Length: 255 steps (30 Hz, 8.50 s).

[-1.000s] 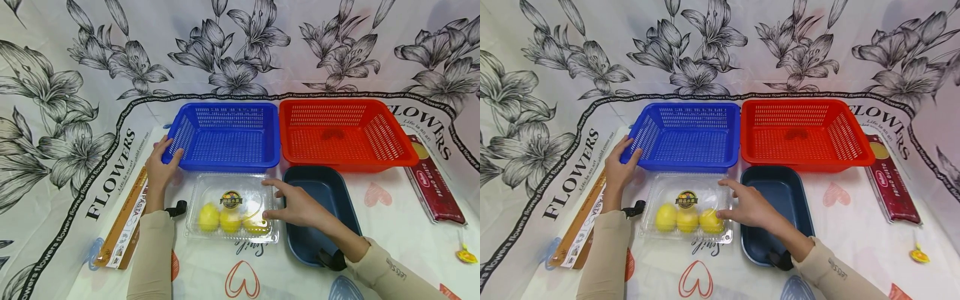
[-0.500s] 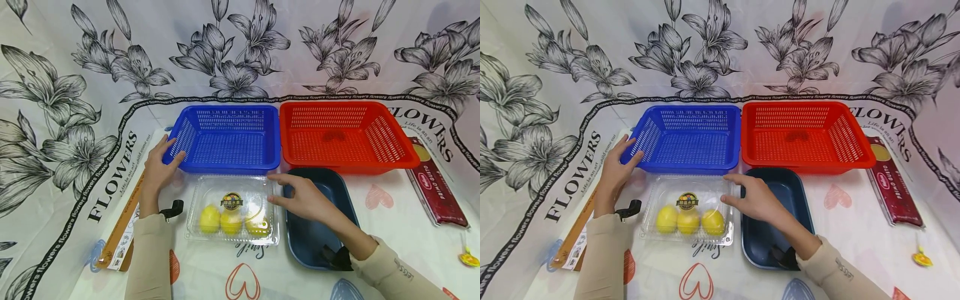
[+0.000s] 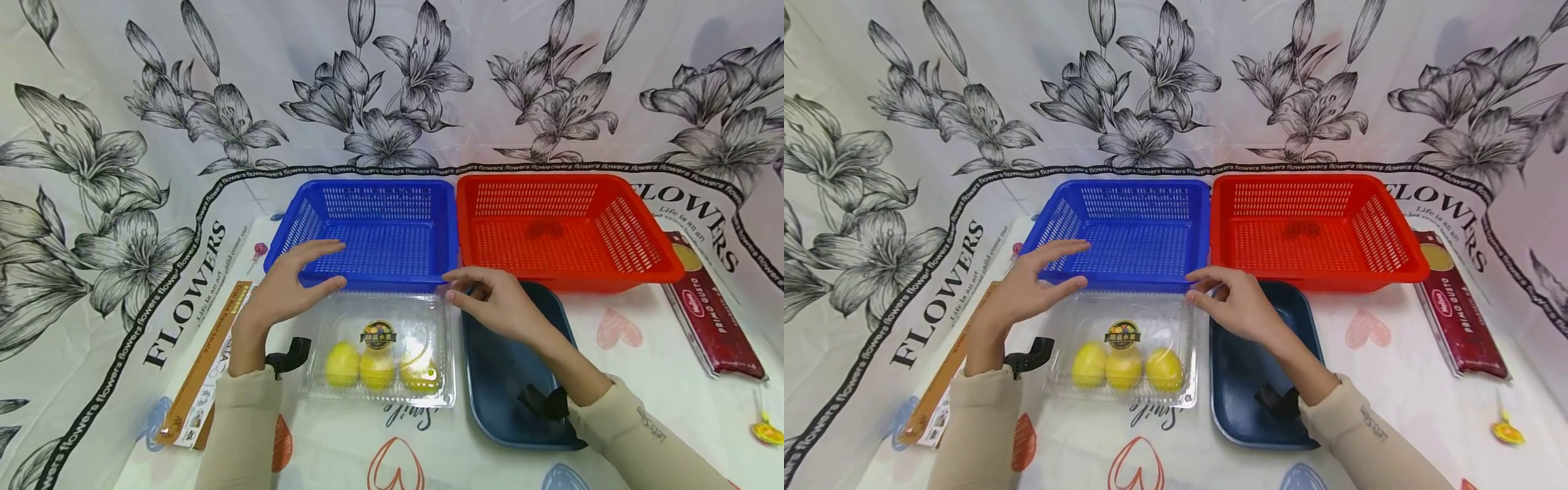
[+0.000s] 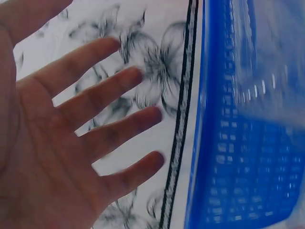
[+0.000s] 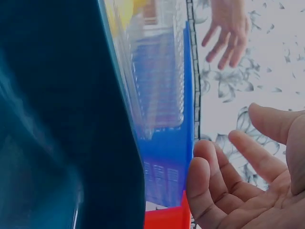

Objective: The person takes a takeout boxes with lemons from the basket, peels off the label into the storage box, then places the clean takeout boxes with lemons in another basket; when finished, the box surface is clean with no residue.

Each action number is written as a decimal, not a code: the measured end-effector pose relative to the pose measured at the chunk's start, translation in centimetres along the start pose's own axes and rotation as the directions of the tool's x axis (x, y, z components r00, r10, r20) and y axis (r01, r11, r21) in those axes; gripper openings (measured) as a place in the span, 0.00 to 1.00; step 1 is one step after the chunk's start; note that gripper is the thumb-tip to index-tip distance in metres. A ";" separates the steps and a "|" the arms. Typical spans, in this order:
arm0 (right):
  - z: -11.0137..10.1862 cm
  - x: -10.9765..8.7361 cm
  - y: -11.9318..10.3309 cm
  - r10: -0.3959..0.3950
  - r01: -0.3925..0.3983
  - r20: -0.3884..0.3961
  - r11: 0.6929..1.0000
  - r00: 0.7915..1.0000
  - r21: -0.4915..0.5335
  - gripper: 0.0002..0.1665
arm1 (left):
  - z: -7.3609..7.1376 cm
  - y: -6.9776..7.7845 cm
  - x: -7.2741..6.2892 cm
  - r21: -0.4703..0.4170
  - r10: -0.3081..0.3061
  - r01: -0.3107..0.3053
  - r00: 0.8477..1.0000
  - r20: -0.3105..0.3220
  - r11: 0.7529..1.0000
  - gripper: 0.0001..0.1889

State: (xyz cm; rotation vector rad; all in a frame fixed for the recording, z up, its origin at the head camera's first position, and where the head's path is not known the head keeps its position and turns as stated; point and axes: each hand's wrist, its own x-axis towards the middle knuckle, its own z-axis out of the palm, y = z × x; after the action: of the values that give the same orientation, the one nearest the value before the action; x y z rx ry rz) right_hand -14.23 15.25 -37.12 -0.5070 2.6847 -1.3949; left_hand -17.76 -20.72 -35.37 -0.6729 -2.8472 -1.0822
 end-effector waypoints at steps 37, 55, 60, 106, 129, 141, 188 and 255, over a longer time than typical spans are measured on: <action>5.8 3.1 -1.9 -0.281 0.296 0.234 0.955 0.931 -0.032 0.22 | 2.3 0.1 -0.7 -0.020 0.088 -0.089 0.873 0.479 0.996 0.36; 7.7 3.0 -3.0 -0.210 0.321 0.347 0.897 0.914 -0.304 0.23 | 2.4 0.1 -0.8 -0.022 0.078 -0.077 0.871 0.486 0.997 0.36; 7.7 3.0 -2.8 -0.225 0.329 0.342 0.900 0.912 -0.285 0.20 | 2.3 -0.2 -0.8 -0.025 0.090 -0.088 0.873 0.480 0.996 0.36; 4.9 1.8 -0.3 -0.329 0.274 0.213 0.928 0.920 0.251 0.16 | 2.6 0.1 -0.8 -0.029 0.066 -0.059 0.872 0.485 0.998 0.36; -2.6 -1.5 7.2 -0.019 0.005 0.065 0.977 0.998 0.212 0.14 | 2.6 -0.2 -0.8 -0.009 0.097 -0.106 0.875 0.474 0.994 0.36; -3.0 -1.4 9.2 0.031 -0.054 0.154 0.988 0.988 0.146 0.14 | 2.6 -0.1 -0.9 -0.017 0.090 -0.093 0.875 0.476 0.996 0.36; -2.8 -2.2 9.1 0.029 -0.005 0.152 0.988 0.988 -0.156 0.18 | 2.5 0.0 -0.8 -0.007 0.084 -0.091 0.875 0.477 0.996 0.36; -16.1 -5.9 18.4 0.253 -0.328 -0.599 0.944 0.759 -0.016 0.44 | 2.4 -4.0 -4.3 -0.225 0.022 0.058 0.940 0.340 0.973 0.33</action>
State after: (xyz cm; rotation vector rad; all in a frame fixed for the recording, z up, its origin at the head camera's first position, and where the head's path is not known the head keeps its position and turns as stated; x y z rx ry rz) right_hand -16.78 39.57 -43.00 0.4261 3.1358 -1.4847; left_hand -15.17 -23.46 -40.42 -0.9361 -3.0379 -1.4494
